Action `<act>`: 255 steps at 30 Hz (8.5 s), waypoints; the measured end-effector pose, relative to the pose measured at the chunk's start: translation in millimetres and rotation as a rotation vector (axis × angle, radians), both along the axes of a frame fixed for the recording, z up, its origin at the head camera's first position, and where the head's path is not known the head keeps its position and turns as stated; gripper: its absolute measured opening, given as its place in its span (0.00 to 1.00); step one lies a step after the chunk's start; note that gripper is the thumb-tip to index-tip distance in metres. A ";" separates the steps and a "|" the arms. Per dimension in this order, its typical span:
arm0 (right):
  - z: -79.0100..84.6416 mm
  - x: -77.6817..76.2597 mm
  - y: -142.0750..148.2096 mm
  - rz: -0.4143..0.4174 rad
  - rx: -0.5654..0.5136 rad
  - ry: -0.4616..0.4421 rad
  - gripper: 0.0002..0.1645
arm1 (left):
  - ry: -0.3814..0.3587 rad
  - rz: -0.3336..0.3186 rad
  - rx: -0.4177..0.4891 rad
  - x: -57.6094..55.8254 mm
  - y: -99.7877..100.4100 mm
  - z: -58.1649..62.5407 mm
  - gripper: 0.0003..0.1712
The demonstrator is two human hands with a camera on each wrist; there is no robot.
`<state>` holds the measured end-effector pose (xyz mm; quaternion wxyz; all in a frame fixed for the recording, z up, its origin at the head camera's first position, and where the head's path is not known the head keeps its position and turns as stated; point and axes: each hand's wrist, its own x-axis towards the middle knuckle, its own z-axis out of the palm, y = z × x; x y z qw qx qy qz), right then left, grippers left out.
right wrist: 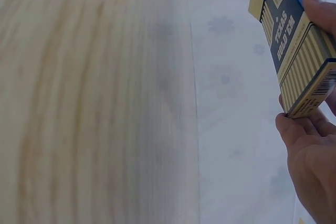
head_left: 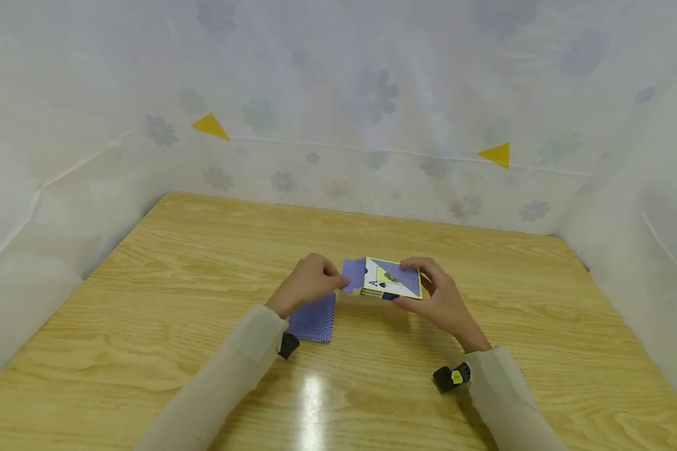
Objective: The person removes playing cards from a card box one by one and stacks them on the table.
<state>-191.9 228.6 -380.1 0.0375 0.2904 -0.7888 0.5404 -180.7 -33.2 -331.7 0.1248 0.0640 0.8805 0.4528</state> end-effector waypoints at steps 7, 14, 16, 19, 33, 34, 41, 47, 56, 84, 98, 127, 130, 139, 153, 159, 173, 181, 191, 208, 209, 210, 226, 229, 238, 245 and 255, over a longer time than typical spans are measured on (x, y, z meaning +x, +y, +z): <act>1.2 1.1 -0.4 -0.004 -0.002 0.000 0.35 | -0.032 0.032 0.089 -0.1 -6.4 -4.6 0.11; 2.8 1.2 -0.8 -0.001 -0.011 -0.005 0.34 | -0.119 0.063 0.246 -0.4 -8.7 -9.5 0.17; 3.0 0.9 -0.8 -0.002 -0.012 -0.007 0.35 | -0.124 0.070 0.267 0.0 -10.7 -9.7 0.17; 2.7 0.6 -0.8 -0.005 -0.006 -0.009 0.35 | -0.127 0.093 0.295 1.6 -15.1 -9.0 0.16; 0.4 0.0 1.7 -0.009 0.000 -0.004 0.35 | -0.090 0.100 0.329 6.0 -41.6 -7.8 0.17; 0.0 -0.2 2.1 -0.009 -0.001 -0.004 0.35 | -0.088 0.105 0.327 6.2 -42.6 -7.4 0.17; -1.8 -0.6 4.2 -0.012 -0.009 -0.011 0.35 | -0.080 0.109 0.322 7.2 -47.5 -5.4 0.16; -1.9 -0.3 4.0 -0.013 -0.011 -0.016 0.35 | -0.085 0.124 0.321 8.5 -51.4 -6.2 0.16; -0.7 0.1 3.2 -0.007 -0.020 -0.016 0.34 | -0.059 0.150 0.291 7.0 -56.0 -8.4 0.15; -0.4 0.9 3.1 -0.019 -0.014 -0.011 0.35 | -0.086 0.184 0.241 -4.6 -52.9 -12.4 0.16; 0.2 1.1 2.3 -0.014 -0.016 -0.009 0.34 | -0.113 0.146 0.179 -10.5 -48.1 -20.4 0.16; -1.0 1.7 2.4 -0.008 -0.014 -0.013 0.34 | -0.081 0.098 -0.010 -15.7 -45.1 -32.3 0.15; -1.0 2.0 1.8 -0.008 -0.012 -0.012 0.34 | -0.091 0.100 -0.009 -15.5 -45.6 -33.1 0.15; -0.1 2.6 0.8 -0.012 -0.004 -0.005 0.34 | -0.127 0.121 -0.023 -12.4 -47.6 -31.0 0.14; -0.9 1.6 2.3 -0.010 -0.012 -0.011 0.34 | -0.104 0.099 -0.044 -12.2 -46.4 -32.8 0.11; -0.1 1.9 1.7 -0.010 -0.008 -0.020 0.34 | -0.081 0.090 -0.068 -11.5 -45.6 -33.6 0.10; 0.5 1.4 2.1 -0.009 -0.003 -0.023 0.34 | -0.054 0.085 -0.105 -9.0 -43.0 -32.4 0.09; -0.1 1.7 1.8 -0.003 -0.008 -0.027 0.34 | -0.047 0.076 -0.136 -10.0 -43.8 -34.7 0.08; 0.6 0.9 0.9 -0.005 -0.002 -0.021 0.34 | -0.068 0.093 -0.108 -10.7 -45.7 -27.0 0.11; -1.4 3.4 -0.9 0.013 -0.006 -0.018 0.34 | 0.034 0.062 -0.036 -11.5 -22.6 -2.8 0.09; -1.4 3.4 -1.0 0.014 -0.007 -0.018 0.34 | 0.035 0.058 -0.031 -11.1 -20.5 -1.5 0.09; -1.4 3.3 -1.0 0.015 -0.006 -0.017 0.34 | 0.036 0.054 -0.025 -10.7 -18.5 -0.3 0.09; 0.6 4.4 -0.8 0.014 0.002 -0.020 0.35 | 0.085 0.005 0.023 -9.2 11.9 4.7 0.08; 0.6 4.3 -0.8 0.015 0.001 -0.014 0.35 | 0.082 -0.015 0.024 -8.7 16.4 3.8 0.08; 4.1 4.4 -2.0 0.021 0.001 0.001 0.35 | 0.009 -0.038 0.047 -2.6 24.4 2.9 0.13; 4.8 5.0 -2.0 0.032 0.001 -0.003 0.35 | 0.002 -0.035 0.021 -1.6 25.3 -0.7 0.15; 2.9 2.7 3.5 0.001 -0.005 -0.010 0.35 | -0.018 0.023 0.018 -0.6 15.4 -0.3 0.16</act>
